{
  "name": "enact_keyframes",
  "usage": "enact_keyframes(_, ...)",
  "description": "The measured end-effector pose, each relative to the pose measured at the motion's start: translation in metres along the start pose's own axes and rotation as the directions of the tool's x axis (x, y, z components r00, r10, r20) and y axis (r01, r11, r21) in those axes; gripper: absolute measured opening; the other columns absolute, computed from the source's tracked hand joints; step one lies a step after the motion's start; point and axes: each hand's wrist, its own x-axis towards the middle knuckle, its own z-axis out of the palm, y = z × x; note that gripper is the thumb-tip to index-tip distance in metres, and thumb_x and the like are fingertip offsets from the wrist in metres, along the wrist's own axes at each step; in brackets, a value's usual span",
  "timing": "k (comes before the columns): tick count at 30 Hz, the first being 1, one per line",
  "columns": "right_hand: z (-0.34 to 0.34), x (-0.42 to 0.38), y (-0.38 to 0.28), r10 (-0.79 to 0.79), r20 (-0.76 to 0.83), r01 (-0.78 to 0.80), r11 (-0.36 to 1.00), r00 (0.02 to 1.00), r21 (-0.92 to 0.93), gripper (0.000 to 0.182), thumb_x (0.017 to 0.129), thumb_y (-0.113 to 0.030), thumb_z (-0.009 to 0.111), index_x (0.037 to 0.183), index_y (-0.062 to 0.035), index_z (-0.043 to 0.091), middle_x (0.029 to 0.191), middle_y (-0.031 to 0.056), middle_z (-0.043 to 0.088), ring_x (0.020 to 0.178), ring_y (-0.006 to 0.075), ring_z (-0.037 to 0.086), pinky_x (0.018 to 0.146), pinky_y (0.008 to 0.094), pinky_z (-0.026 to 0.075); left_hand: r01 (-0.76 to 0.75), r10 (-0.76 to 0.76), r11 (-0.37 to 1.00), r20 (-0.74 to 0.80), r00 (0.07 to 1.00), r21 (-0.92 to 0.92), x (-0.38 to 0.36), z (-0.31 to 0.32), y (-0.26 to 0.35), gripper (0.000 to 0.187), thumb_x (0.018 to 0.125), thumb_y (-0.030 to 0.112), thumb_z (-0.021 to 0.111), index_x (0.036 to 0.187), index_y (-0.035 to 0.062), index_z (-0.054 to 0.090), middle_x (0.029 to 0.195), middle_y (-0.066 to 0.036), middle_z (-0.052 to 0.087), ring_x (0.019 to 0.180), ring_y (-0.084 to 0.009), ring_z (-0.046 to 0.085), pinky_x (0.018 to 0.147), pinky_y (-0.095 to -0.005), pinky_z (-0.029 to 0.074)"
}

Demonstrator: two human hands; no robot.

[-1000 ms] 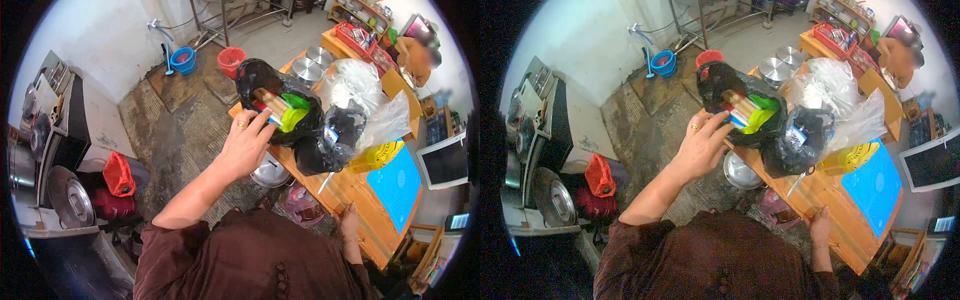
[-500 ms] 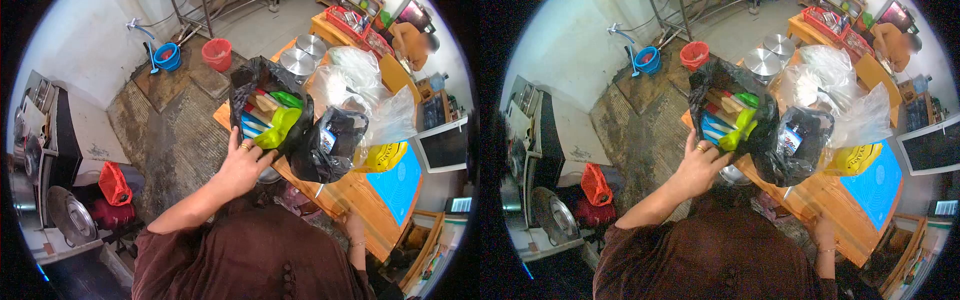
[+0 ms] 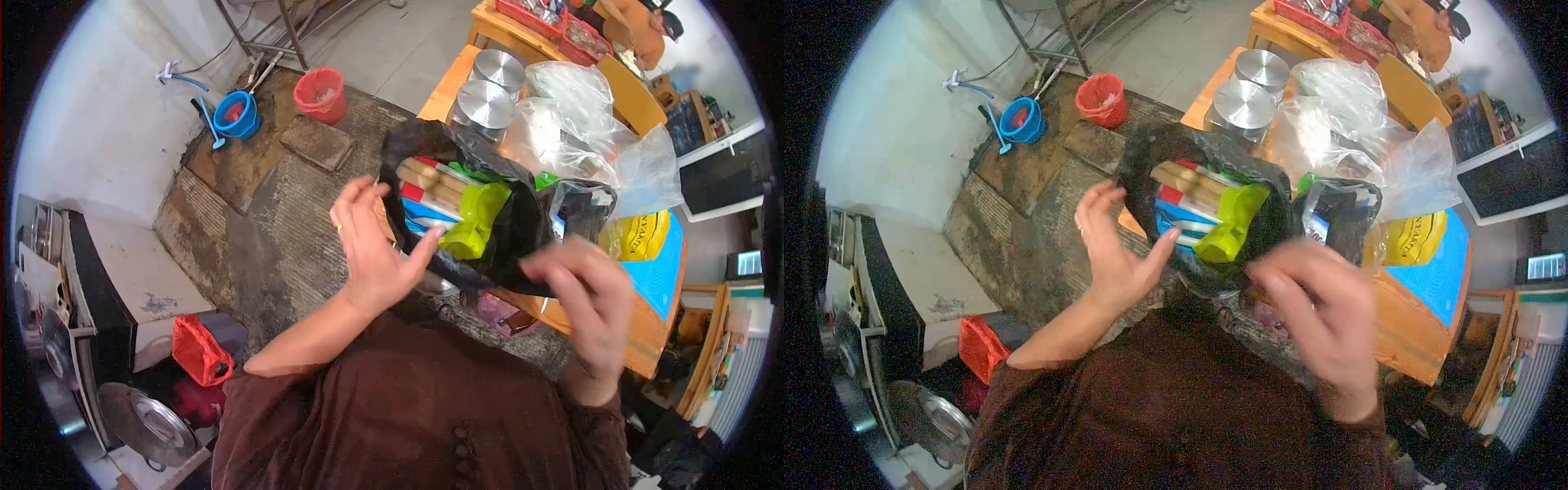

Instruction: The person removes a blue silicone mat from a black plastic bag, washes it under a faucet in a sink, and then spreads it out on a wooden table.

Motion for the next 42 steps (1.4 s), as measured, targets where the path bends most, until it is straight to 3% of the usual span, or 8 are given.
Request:
enact_keyframes(6,0.102,0.075,0.087,-0.033,0.137,0.080,0.932,0.990,-0.353,0.015,0.079,-0.008,0.051,0.079,0.0040,0.059,0.078,0.0210,0.058,0.075,0.0370,0.056,0.067,0.0396,0.045,0.433,-0.391,0.891,0.256,0.884,-0.135,-0.015,0.009,-0.050,0.077,0.065,0.001,0.064,0.125,-0.0061,0.017,0.120,-0.022,0.031,0.108,-0.0283,0.039,0.096,-0.0382,0.032)
enact_keyframes(13,0.163,0.066,0.110,0.605,0.040,-0.427,0.605,0.795,-0.672,0.025,0.081,-0.011,0.042,0.090,0.0028,0.061,0.098,0.0241,0.059,0.089,0.0371,0.059,0.076,0.0415,0.048,0.514,-0.324,0.787,0.482,0.814,-0.340,-0.042,-0.013,-0.067,0.079,0.064,-0.009,0.053,0.130,0.0033,0.011,0.115,-0.018,0.036,0.109,-0.0233,0.041,0.093,-0.0332,0.036)
enact_keyframes(17,0.177,0.059,0.143,0.449,0.148,-0.161,0.578,0.881,-0.800,0.027,0.082,-0.014,0.041,0.092,0.0022,0.061,0.100,0.0233,0.059,0.091,0.0379,0.059,0.077,0.0427,0.048,0.727,-0.423,0.510,0.602,0.678,-0.460,-0.041,-0.020,-0.069,0.079,0.063,-0.011,0.055,0.129,0.0041,0.014,0.113,-0.015,0.037,0.109,-0.0220,0.040,0.089,-0.0320,0.040)
enact_keyframes(28,0.193,0.047,0.159,0.081,0.165,0.112,0.450,0.983,-0.886,0.030,0.087,-0.018,0.041,0.109,-0.0008,0.052,0.108,0.0165,0.055,0.092,0.0315,0.056,0.074,0.0397,0.047,0.631,-0.353,0.672,0.581,0.733,-0.387,-0.034,-0.013,-0.080,0.066,0.067,-0.009,0.056,0.124,-0.0021,0.023,0.114,-0.014,0.040,0.107,-0.0184,0.042,0.090,-0.0294,0.036)
enact_keyframes(33,0.197,0.056,0.169,0.284,0.195,0.093,0.338,0.939,-0.937,0.035,0.086,-0.011,0.040,0.120,-0.0040,0.046,0.119,0.0162,0.050,0.101,0.0297,0.053,0.079,0.0397,0.047,0.592,-0.335,0.733,0.578,0.744,-0.335,-0.026,-0.019,-0.078,0.061,0.069,-0.007,0.053,0.123,-0.0025,0.025,0.109,-0.013,0.044,0.101,-0.0173,0.045,0.089,-0.0293,0.037)
enact_keyframes(36,0.200,0.066,0.176,0.531,0.192,-0.030,0.381,0.825,-0.924,0.039,0.085,-0.010,0.041,0.123,-0.0055,0.043,0.114,0.0176,0.053,0.099,0.0333,0.055,0.083,0.0395,0.046,0.575,-0.313,0.753,0.595,0.741,-0.320,-0.030,-0.018,-0.089,0.060,0.069,-0.008,0.053,0.123,-0.0017,0.027,0.107,-0.012,0.045,0.100,-0.0174,0.046,0.088,-0.0290,0.038)
enact_keyframes(38,0.193,0.075,0.165,0.807,-0.009,-0.554,0.396,0.590,-0.732,0.041,0.085,-0.015,0.046,0.126,-0.0097,0.040,0.111,0.0157,0.055,0.101,0.0333,0.055,0.089,0.0401,0.042,0.579,-0.276,0.693,0.584,0.764,-0.430,-0.030,-0.018,-0.093,0.061,0.067,-0.012,0.052,0.122,-0.0004,0.028,0.112,-0.011,0.043,0.100,-0.0176,0.047,0.085,-0.0286,0.041)
enact_keyframes(42,0.155,0.075,0.159,0.748,0.374,-0.277,0.585,0.549,-0.763,0.040,0.086,-0.021,0.048,0.124,-0.0110,0.042,0.117,0.0131,0.053,0.104,0.0310,0.053,0.090,0.0388,0.042,0.744,-0.400,0.451,0.634,0.662,-0.493,-0.021,-0.028,-0.085,0.063,0.064,-0.013,0.057,0.120,-0.0013,0.030,0.110,-0.011,0.042,0.093,-0.0152,0.051,0.076,-0.0255,0.045)
